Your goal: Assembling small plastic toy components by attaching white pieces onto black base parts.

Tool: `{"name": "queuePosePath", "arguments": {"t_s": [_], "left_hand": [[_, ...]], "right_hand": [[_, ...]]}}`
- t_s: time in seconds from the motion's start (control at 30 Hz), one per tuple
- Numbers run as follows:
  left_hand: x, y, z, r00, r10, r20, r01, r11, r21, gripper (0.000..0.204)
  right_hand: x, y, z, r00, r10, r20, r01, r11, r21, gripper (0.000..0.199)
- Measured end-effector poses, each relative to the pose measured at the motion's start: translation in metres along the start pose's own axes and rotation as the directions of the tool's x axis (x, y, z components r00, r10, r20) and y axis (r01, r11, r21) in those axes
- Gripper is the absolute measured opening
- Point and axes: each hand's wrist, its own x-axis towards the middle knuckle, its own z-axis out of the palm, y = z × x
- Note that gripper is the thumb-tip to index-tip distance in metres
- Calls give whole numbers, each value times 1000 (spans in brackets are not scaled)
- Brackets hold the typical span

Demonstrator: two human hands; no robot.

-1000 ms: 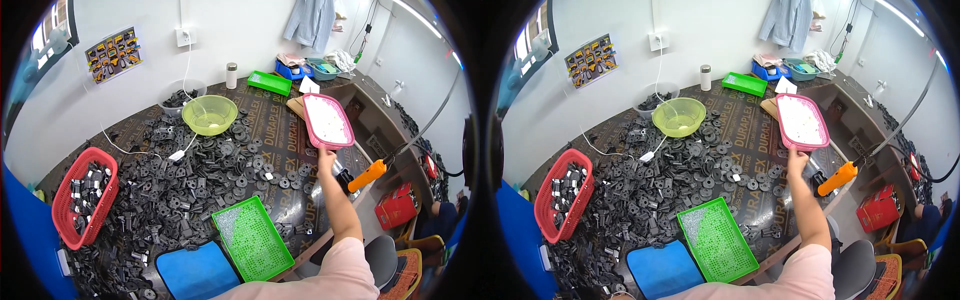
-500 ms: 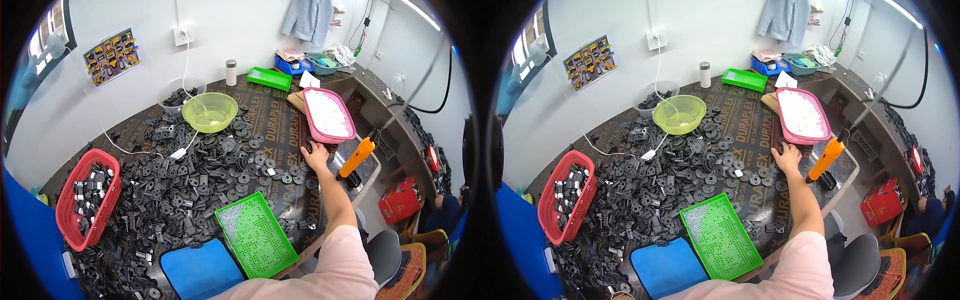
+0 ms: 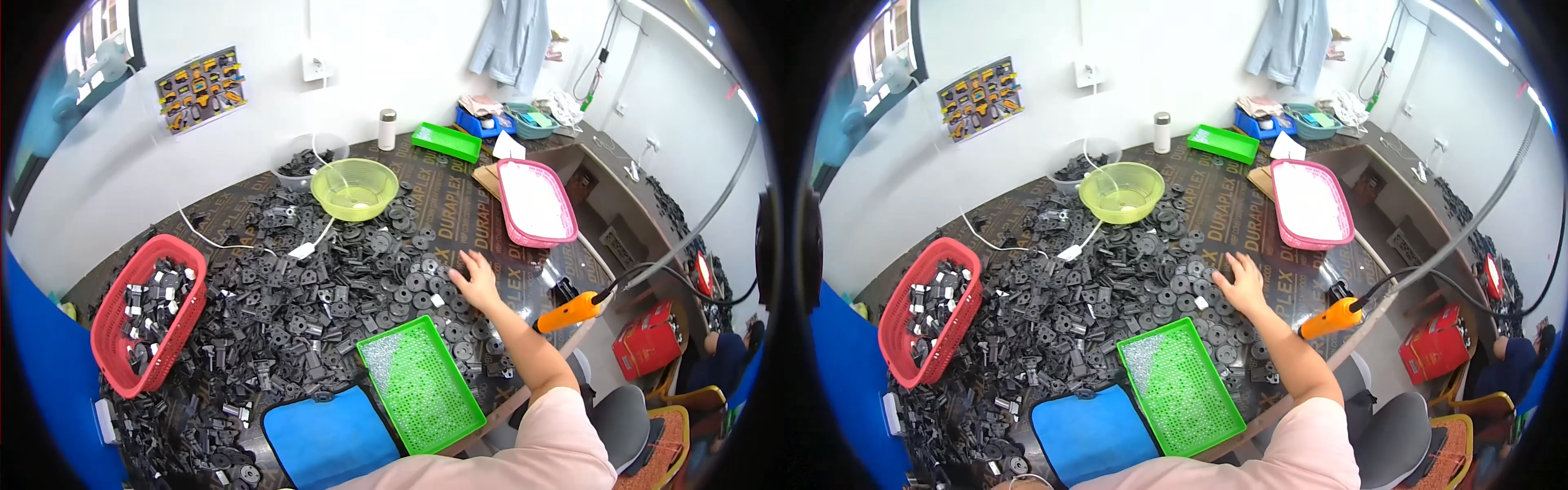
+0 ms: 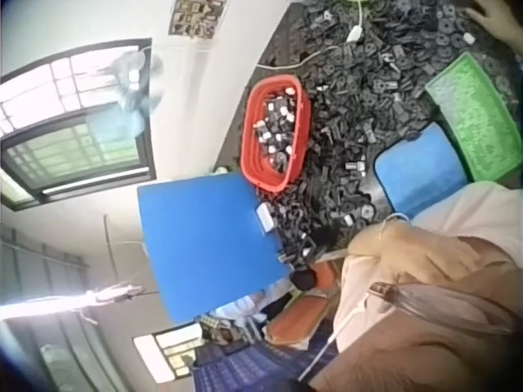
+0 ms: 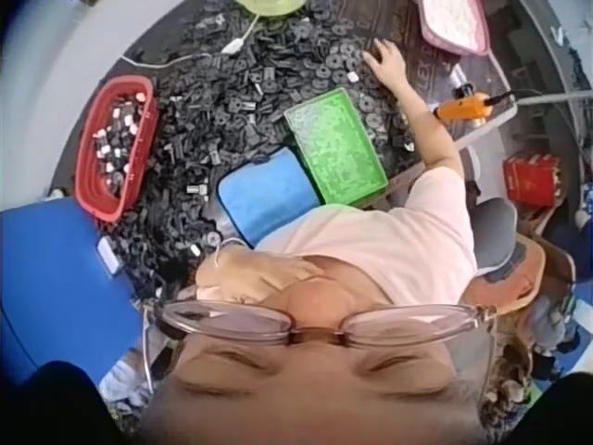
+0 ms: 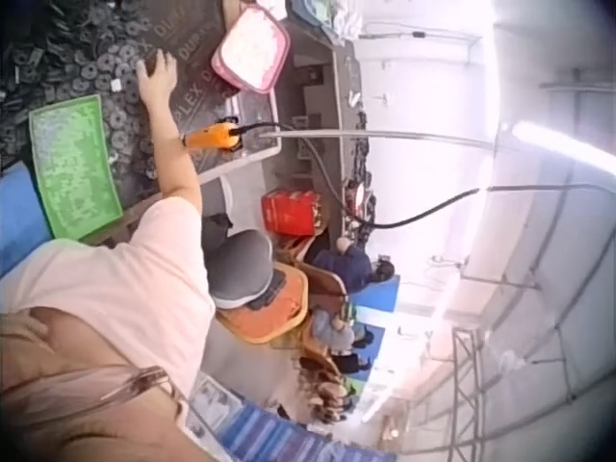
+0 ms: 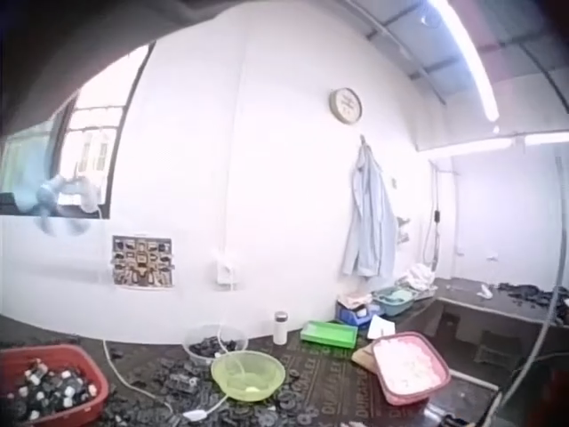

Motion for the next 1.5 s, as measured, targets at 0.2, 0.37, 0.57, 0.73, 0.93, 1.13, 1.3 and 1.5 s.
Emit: {"name": "queuePosePath", "arguments": {"t_s": [0.2, 0.37, 0.57, 0.73, 0.93, 1.13, 1.3, 1.5], "left_hand": [[-15, 16, 23, 999, 18, -35, -15, 996, 87, 41], [-27, 20, 17, 999, 37, -39, -32, 994, 107, 41], [-45, 28, 19, 996, 66, -66, -56, 989, 140, 42], [-58, 20, 17, 992, 90, -87, -78, 988, 137, 43], [-55, 7, 0, 993, 104, -50, -98, 990, 103, 44], [-52, -14, -19, 991, 130, -26, -127, 988, 92, 46], [-56, -29, -25, 988, 152, -24, -148, 983, 112, 47], [-80, -58, -19, 978, 165, -132, -139, 973, 182, 50]], "right_hand": [[18, -87, 18, 979, -124, -161, 134, 989, 54, 45], [118, -155, 44, 883, 322, 341, -438, 307, 845, 68], [164, -168, 73, 703, 232, 672, -711, 199, 675, 56], [175, -168, 63, 739, 176, 650, -605, -252, 755, 46], [239, -102, -8, 928, 349, 134, -174, 87, 981, 51], [258, -92, 4, 956, 85, -282, -83, 996, 17, 102], [264, -130, 44, 965, -253, -65, 211, 901, -379, 94], [285, -123, 114, 912, -406, -59, 320, 794, -517, 64]]}}
